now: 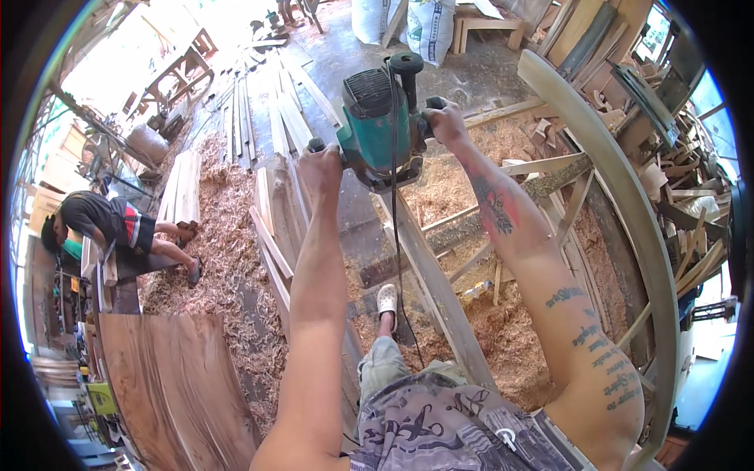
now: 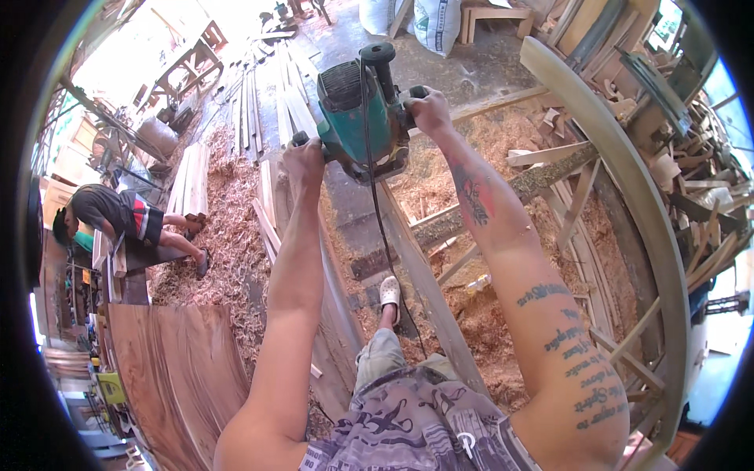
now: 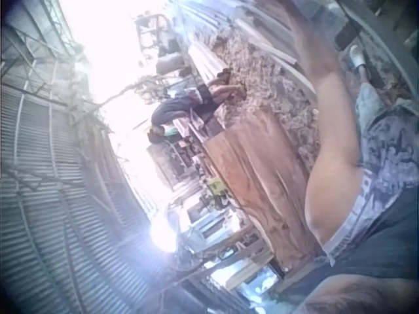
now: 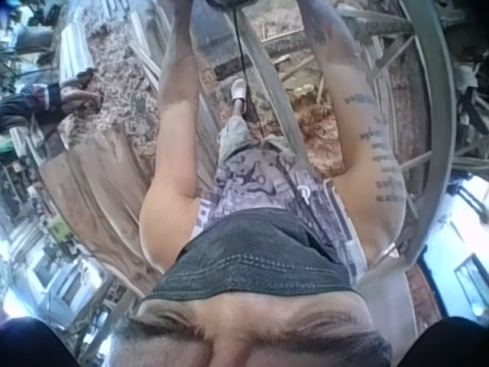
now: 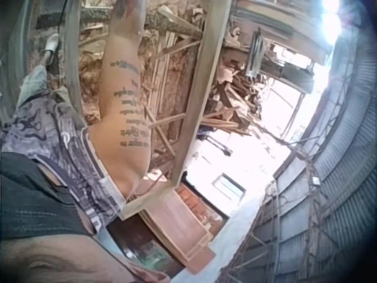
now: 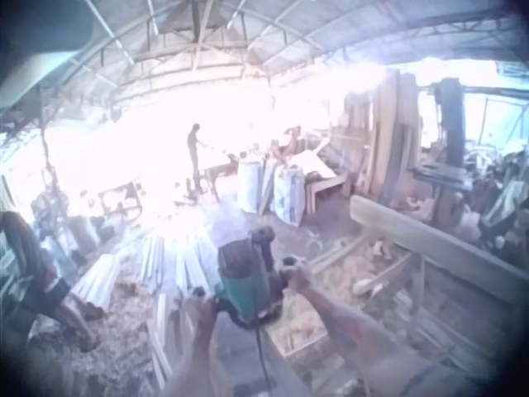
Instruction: The person uses an angle grinder to sand the edges of a wooden frame and then uses a router to shape the grooves along the inner edge of the wood.
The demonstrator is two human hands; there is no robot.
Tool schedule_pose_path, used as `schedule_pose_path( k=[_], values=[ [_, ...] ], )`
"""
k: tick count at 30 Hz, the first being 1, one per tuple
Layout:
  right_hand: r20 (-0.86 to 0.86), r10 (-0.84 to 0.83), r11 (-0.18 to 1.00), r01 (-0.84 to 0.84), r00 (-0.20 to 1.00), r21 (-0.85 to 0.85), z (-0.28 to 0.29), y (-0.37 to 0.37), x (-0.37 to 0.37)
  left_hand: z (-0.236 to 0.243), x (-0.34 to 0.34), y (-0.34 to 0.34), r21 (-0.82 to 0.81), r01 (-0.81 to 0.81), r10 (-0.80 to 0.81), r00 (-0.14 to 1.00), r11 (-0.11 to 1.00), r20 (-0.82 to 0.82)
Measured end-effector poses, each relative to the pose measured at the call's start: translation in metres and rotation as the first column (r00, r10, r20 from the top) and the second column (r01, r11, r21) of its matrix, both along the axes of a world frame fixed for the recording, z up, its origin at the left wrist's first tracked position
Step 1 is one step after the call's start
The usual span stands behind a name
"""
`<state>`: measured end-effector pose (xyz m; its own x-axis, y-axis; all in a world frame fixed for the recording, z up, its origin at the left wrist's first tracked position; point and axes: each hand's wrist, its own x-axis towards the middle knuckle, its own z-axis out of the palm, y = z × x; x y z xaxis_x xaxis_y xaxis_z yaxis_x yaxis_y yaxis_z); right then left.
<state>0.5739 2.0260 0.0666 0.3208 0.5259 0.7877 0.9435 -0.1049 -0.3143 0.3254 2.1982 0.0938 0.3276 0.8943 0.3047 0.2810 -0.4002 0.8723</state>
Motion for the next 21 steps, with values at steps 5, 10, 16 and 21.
schedule_pose_path(
  k=[5,10,16,21],
  values=[
    [0.032,-0.028,0.999,0.028,0.999,-0.026,-0.004,-0.017,-0.010,-0.007,-0.009,-0.015,0.002,-0.004,0.004,0.999,1.000,0.046],
    [-0.101,0.019,1.000,-0.019,0.995,0.009,-0.004,-0.033,-0.021,0.000,-0.020,-0.037,0.031,0.003,-0.005,0.996,1.000,0.092],
    [-0.334,0.043,0.999,-0.041,0.942,0.012,-0.001,-0.056,-0.035,0.002,-0.030,-0.063,-0.027,0.013,-0.008,0.982,1.000,0.190],
    [-0.761,0.157,0.987,-0.075,0.629,0.142,0.005,-0.071,-0.064,0.004,-0.049,-0.079,-0.106,0.037,-0.020,0.987,0.994,0.160]
  ],
)
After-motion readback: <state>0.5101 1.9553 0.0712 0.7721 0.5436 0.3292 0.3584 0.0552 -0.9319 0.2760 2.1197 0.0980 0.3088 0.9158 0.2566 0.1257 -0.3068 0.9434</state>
